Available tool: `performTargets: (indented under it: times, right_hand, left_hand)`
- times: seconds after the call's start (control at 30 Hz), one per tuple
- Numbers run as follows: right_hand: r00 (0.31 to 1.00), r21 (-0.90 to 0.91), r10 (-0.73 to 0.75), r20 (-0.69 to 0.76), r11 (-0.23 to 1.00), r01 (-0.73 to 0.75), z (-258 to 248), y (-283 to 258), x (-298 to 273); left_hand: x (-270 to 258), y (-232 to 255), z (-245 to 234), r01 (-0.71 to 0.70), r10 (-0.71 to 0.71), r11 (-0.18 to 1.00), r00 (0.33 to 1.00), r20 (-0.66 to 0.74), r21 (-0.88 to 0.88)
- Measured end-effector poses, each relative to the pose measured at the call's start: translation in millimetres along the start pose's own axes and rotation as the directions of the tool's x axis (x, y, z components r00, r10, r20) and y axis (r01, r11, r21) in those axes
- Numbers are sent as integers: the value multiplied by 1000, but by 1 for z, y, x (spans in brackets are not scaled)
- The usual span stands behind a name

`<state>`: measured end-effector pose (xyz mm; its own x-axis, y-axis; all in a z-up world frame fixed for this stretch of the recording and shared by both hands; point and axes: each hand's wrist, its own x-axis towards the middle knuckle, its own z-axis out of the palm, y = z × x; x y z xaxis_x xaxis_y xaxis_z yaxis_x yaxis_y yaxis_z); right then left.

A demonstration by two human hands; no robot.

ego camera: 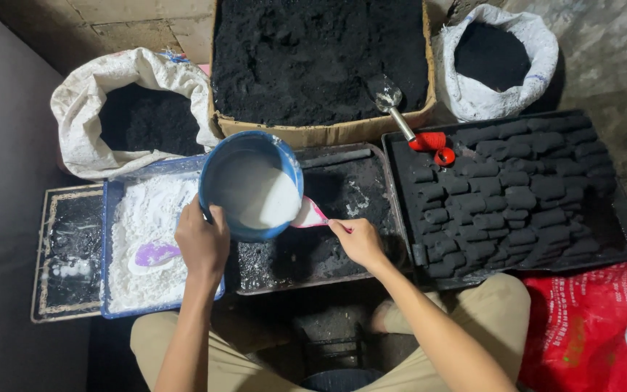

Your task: The person scoops a white liquid from a blue bowl using a pink spoon and pours it onto a tray of black powder. They then use both hands to mix the liquid into the powder, kneading and pressing the mixture to combine the ingredients.

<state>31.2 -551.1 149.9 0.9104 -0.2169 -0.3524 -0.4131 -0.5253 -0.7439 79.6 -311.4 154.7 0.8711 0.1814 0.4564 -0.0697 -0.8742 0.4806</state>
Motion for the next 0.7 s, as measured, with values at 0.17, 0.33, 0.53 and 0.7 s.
performTargets:
  times: [0.17, 0.33, 0.53, 0.7]
  right_hand:
    - [1000, 19, 20, 8, 1000, -20, -3, -1, -3]
    - [1000, 72, 24, -8, 997, -23, 2, 10, 0]
    - [998, 76, 40, -52, 996, -36, -6, 5, -10]
    - [993, 94, 40, -109, 995, -29, -9, 17, -2]
  left_hand:
    - [-2, -1, -8, 62, -60, 996, 998, 28, -64]
    - [-9, -19, -5, 95, -94, 992, 995, 18, -85]
    - [-17, -30, -17, 252, -254, 962, 967, -6, -105]
    - [-25, -48, -35, 337, -340, 935, 941, -8, -110]
